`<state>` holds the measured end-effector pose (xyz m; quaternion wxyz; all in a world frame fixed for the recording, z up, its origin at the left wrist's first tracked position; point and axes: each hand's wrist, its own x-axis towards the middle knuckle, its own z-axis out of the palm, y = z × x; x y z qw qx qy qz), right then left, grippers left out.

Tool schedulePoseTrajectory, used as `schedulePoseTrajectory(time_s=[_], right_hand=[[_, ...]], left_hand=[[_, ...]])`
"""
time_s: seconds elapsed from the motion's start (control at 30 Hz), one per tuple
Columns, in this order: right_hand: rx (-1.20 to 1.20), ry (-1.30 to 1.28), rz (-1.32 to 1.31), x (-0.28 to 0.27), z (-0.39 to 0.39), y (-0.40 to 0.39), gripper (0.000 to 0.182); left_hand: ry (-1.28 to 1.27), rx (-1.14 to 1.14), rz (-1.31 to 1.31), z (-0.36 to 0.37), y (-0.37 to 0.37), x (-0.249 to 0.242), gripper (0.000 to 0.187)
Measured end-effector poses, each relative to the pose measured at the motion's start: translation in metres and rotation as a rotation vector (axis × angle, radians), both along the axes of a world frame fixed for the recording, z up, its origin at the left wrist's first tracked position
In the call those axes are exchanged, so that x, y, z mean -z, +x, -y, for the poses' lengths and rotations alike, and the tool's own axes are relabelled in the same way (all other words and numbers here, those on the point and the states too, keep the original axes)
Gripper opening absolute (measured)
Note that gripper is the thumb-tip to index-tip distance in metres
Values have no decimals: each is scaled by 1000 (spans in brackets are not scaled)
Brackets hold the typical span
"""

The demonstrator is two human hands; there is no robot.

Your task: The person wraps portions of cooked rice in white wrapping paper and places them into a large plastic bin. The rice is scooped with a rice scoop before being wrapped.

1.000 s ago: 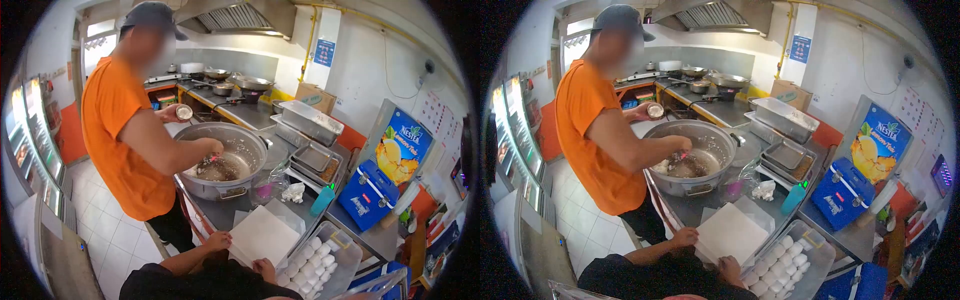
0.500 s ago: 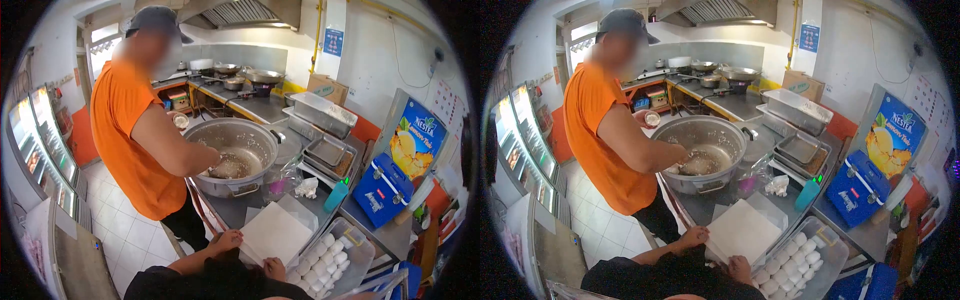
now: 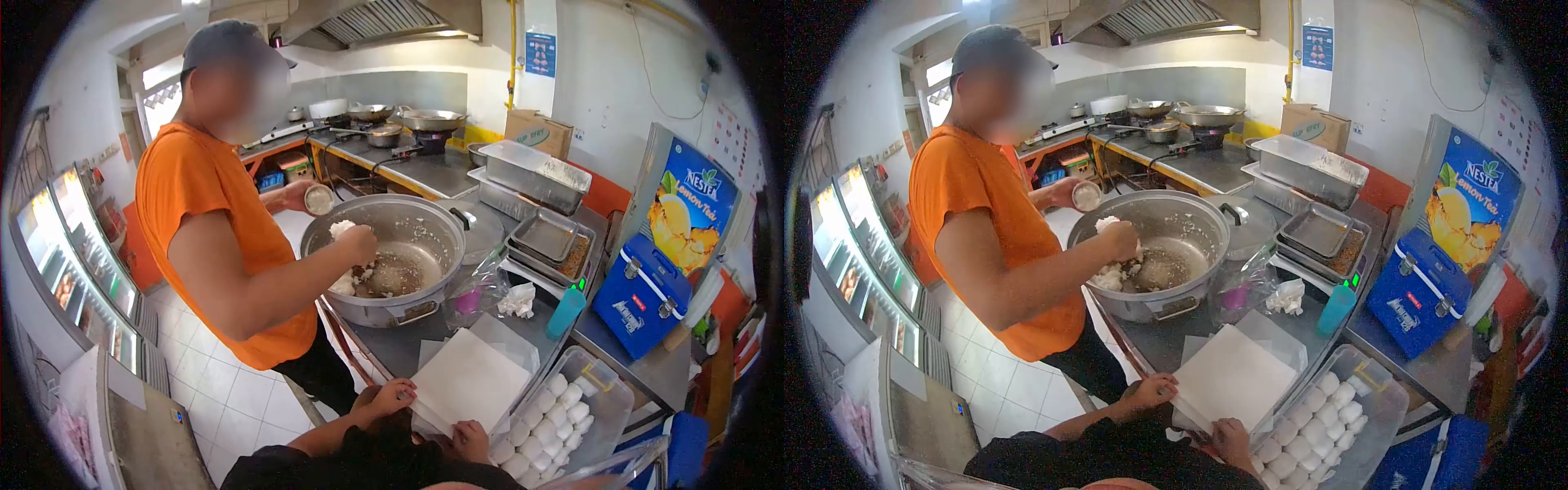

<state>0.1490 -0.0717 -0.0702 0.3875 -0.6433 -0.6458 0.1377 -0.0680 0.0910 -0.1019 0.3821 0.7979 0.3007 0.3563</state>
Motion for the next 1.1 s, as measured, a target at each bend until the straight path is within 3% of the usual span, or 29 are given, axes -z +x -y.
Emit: schedulePoseTrajectory(time_s=[0.33,0.4,0.6,0.73,0.93,1.1], right_hand=[[1,127,129,-5,-1,-5,16],[0,133,127,-6,-2,-5,15],[14,-23,178,-5,2,-7,13],[11,27,127,-16,2,-10,11],[1,84,112,-12,-2,-8,12],[-31,106,112,-11,-1,-6,12]], left_hand=[[-194,81,-29,0,-7,-1,17],[-87,43,43,-1,-5,5,9],[-59,66,53,1,-6,-8,10],[17,72,23,-7,-8,14,12],[-44,70,-37,-2,-8,-7,12],[-25,131,-9,-11,-10,12,12]])
